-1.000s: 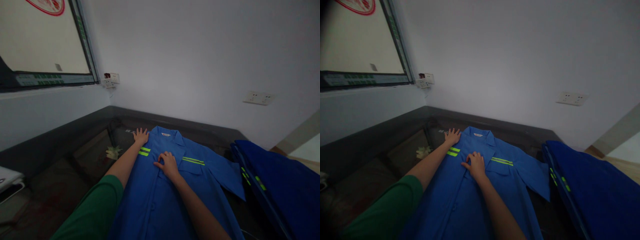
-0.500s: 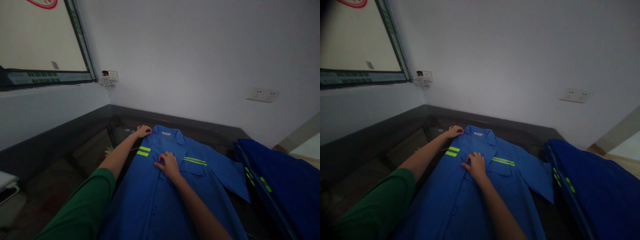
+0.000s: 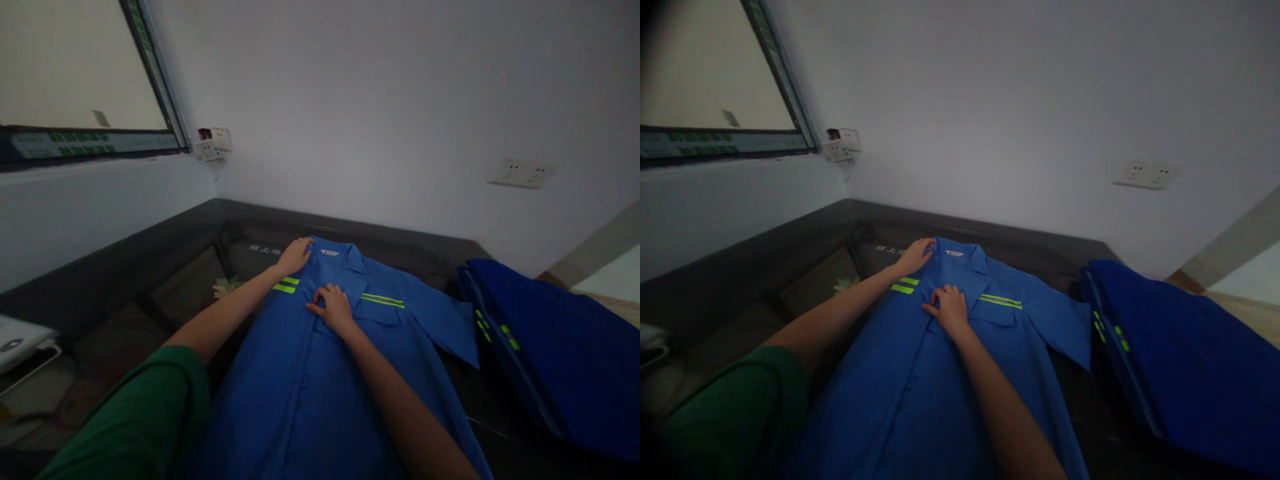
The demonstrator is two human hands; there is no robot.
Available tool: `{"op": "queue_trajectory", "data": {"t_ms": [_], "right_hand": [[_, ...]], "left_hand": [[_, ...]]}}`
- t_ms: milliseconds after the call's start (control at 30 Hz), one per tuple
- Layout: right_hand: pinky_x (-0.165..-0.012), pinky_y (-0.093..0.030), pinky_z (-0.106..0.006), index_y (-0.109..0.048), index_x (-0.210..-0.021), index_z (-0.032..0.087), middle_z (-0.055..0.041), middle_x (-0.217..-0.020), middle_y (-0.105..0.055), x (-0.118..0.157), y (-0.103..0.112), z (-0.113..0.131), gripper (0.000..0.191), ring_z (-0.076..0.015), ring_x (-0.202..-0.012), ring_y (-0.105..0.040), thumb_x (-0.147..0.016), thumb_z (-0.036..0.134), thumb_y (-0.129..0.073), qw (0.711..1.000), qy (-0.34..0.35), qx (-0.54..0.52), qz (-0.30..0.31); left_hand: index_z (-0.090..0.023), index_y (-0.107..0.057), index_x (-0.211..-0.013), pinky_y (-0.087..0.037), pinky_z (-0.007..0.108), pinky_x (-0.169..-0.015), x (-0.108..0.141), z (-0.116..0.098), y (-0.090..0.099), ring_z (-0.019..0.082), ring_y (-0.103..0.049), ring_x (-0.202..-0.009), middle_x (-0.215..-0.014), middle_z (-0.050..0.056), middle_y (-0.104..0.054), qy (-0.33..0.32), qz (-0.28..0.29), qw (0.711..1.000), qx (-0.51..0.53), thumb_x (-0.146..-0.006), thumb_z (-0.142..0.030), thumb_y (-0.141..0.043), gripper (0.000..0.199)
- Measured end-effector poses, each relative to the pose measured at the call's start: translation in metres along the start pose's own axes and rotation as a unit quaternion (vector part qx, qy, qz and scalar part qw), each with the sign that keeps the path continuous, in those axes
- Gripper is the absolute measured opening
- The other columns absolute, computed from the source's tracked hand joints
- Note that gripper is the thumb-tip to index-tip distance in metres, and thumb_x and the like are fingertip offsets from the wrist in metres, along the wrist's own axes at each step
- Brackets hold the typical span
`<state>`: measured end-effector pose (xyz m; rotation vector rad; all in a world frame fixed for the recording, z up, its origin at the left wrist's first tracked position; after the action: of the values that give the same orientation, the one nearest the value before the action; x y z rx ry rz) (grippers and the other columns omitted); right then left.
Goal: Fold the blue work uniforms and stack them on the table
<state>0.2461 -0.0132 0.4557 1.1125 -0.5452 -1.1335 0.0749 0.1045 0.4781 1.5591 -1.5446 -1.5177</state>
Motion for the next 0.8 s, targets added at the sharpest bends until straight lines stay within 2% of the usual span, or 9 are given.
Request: {"op": "queue_trajectory", "data": {"t_ms": [67, 133, 233, 367, 800], "right_hand": [[-0.078, -0.032, -0.03, -0.064, -0.087, 0.023, -0.0041, -0.102, -0.059, 0.001, 0.001, 0.001, 0.024, -0.0208, -0.101, -0.05, -0.083, 0.046, -0.066, 1.0, -0.001, 0.011, 0.001], [-0.078, -0.032, -0.031, -0.064, -0.088, 0.023, -0.0042, -0.103, -0.059, 0.002, 0.001, 0.002, 0.024, -0.021, -0.101, -0.049, -0.084, 0.046, -0.065, 1.0, -0.005, 0.02, 0.003], [-0.078, -0.033, -0.031, -0.063, -0.088, 0.023, -0.0044, -0.105, -0.058, 0.004, 0.002, 0.004, 0.024, -0.0217, -0.102, -0.049, -0.085, 0.047, -0.064, 0.999, -0.01, 0.031, 0.002], [-0.078, -0.034, -0.032, -0.063, -0.09, 0.023, -0.0049, -0.106, -0.058, 0.006, 0.003, 0.005, 0.024, -0.0223, -0.102, -0.048, -0.086, 0.046, -0.063, 0.999, -0.005, 0.04, 0.004], [-0.081, -0.037, -0.033, -0.063, -0.096, 0.021, -0.0078, -0.109, -0.057, 0.006, 0.009, 0.01, 0.025, -0.0231, -0.104, -0.048, -0.089, 0.045, -0.059, 0.996, 0.005, 0.081, 0.024]], "left_hand": [[-0.022, -0.048, -0.134, -0.033, 0.035, -0.109, 0.026, -0.016, -0.009, 0.022, -0.046, -0.127, -0.135, 0.007, -0.054, -0.018, 0.066, 0.998, -0.004, -0.094, -0.032, -0.041, 0.042], [-0.026, -0.044, -0.14, -0.026, 0.042, -0.113, 0.051, -0.027, -0.018, 0.026, -0.034, -0.138, -0.148, 0.005, -0.043, 0.004, 0.115, 0.993, -0.033, -0.095, -0.043, -0.038, 0.048], [-0.031, -0.036, -0.146, -0.019, 0.05, -0.115, 0.069, -0.033, -0.026, 0.029, -0.021, -0.144, -0.156, 0.003, -0.028, 0.052, 0.134, 0.988, -0.062, -0.095, -0.053, -0.032, 0.056], [-0.033, -0.032, -0.148, -0.016, 0.055, -0.114, 0.067, -0.034, -0.026, 0.029, -0.019, -0.145, -0.157, 0.002, -0.025, 0.078, 0.133, 0.986, -0.069, -0.093, -0.058, -0.029, 0.06], [-0.033, -0.033, -0.147, -0.015, 0.056, -0.115, 0.067, -0.035, -0.024, 0.029, -0.02, -0.145, -0.157, 0.002, -0.026, 0.07, 0.122, 0.988, -0.068, -0.093, -0.056, -0.03, 0.059]]}}
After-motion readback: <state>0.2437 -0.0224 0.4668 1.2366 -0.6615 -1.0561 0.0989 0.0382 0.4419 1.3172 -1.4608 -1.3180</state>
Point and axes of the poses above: each hand's wrist, its own x-axis away from the middle knuckle, its own y-axis out of the back of the hand, z = x × y, the point moved 1 cm from there along -x, towards the middle knuckle
